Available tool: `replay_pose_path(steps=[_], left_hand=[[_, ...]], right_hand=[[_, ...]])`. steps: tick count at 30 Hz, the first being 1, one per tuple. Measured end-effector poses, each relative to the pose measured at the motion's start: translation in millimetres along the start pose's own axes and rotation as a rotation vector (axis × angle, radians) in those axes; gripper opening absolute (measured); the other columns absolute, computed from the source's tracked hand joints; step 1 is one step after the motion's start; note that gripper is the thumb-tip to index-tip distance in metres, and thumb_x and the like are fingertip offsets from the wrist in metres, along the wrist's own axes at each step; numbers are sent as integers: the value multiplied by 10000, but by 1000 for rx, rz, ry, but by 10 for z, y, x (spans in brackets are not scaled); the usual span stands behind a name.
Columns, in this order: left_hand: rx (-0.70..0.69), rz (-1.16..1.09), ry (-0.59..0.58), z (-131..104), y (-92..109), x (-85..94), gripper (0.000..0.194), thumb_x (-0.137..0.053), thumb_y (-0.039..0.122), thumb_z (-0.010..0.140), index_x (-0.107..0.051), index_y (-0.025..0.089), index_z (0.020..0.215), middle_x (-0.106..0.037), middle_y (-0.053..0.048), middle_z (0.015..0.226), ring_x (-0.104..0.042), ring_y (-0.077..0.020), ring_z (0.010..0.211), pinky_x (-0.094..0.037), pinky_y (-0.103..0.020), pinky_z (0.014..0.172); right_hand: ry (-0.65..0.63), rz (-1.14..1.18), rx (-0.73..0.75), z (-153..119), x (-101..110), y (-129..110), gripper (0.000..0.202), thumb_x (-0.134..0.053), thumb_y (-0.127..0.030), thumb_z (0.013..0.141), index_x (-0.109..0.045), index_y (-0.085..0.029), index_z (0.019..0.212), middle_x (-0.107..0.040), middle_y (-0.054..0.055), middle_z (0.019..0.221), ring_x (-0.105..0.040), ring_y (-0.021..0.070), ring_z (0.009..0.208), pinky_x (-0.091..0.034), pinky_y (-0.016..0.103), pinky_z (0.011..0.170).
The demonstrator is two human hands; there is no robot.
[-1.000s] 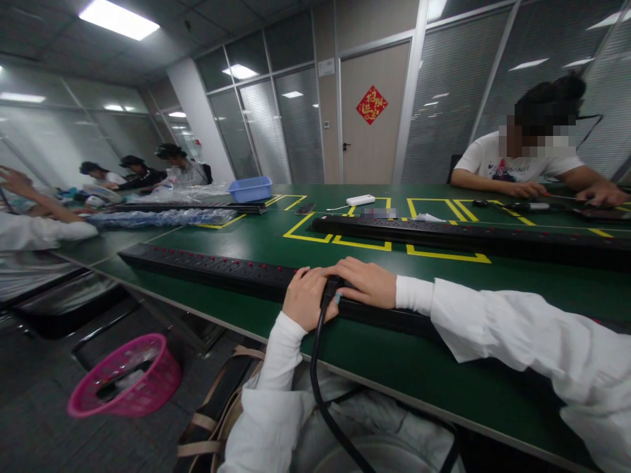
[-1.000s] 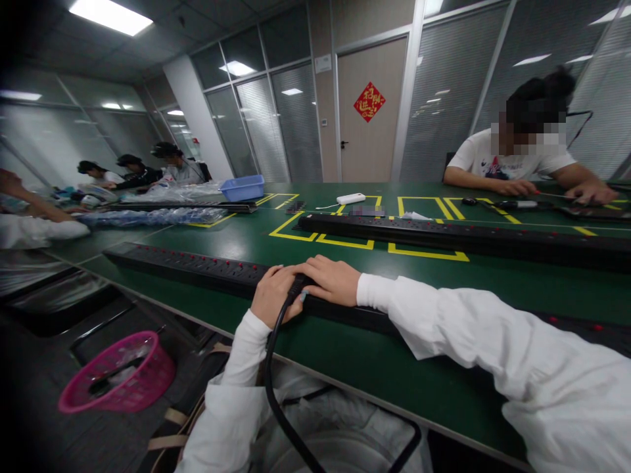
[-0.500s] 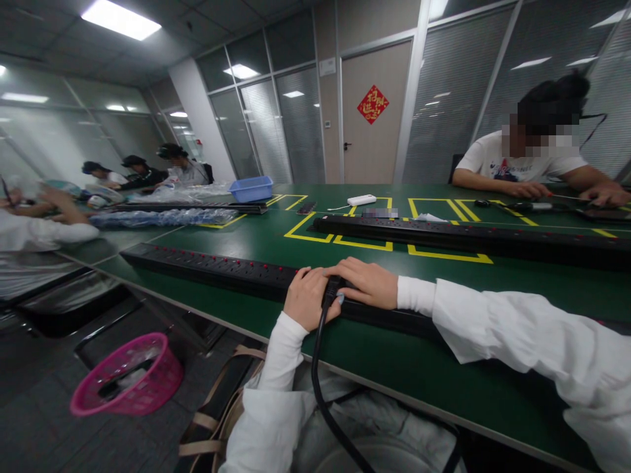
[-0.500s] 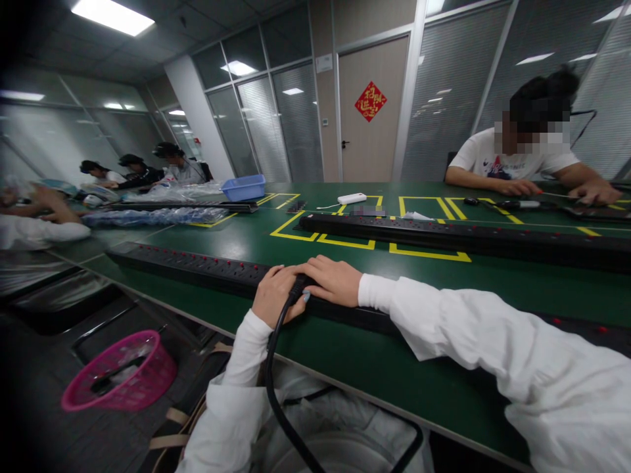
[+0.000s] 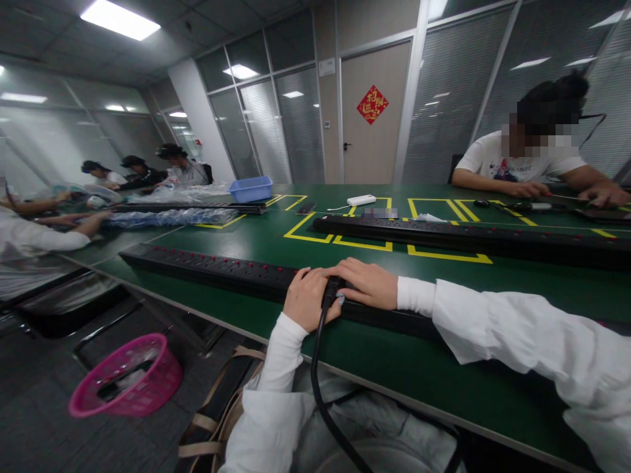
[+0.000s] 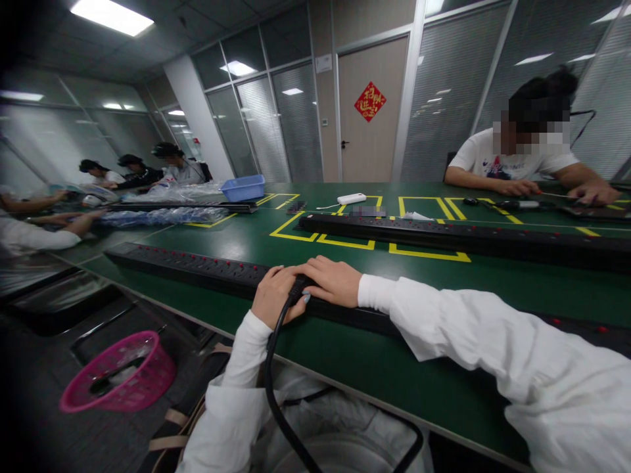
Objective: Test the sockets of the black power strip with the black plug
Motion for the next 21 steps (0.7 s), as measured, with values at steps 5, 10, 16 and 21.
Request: replay_pose_path(steps=[5, 10, 16, 21], left_hand=[[1, -5, 2, -1, 1, 4, 346, -475, 367, 683, -513, 154, 952, -592, -102, 987, -523, -234, 973, -344, -412, 910], [5, 0, 4, -4, 0, 3, 342, -474, 363, 686, -512, 153, 953, -589, -101, 995, -521, -232, 976, -343, -410, 913], [0, 3, 3, -2, 2, -4, 344, -471, 361, 689, -512, 144, 953, -588, -102, 996, -517, -231, 982, -338, -405, 919], [5, 2, 0, -2, -3, -19, 365, -474, 359, 680, -506, 140, 970, -584, -101, 1000, -511, -229, 989, -328, -407, 928]], right_hand=[[-8, 4, -8, 1, 12, -12, 402, -322, -382, 867, -344, -182, 1216, -464, 110, 1034, -414, 209, 930, -437, 368, 751], [-9, 4, -12, 1, 20, -19, 400, -331, -376, 866, -348, -175, 1212, -467, 110, 1033, -417, 208, 927, -435, 366, 753], [2, 7, -14, -10, 66, -60, 385, -334, -355, 872, -349, -174, 1211, -471, 110, 1032, -421, 203, 934, -431, 353, 757], [-7, -4, -15, -2, 47, -47, 382, -351, -349, 864, -354, -174, 1204, -472, 110, 1028, -421, 208, 927, -432, 361, 755]])
Point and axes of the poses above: each hand's wrist, its own z-axis towards the middle knuckle, its own x-axis out of the back of the hand, y = z × x, the point moved 5 cm from there along z, towards the middle knuckle
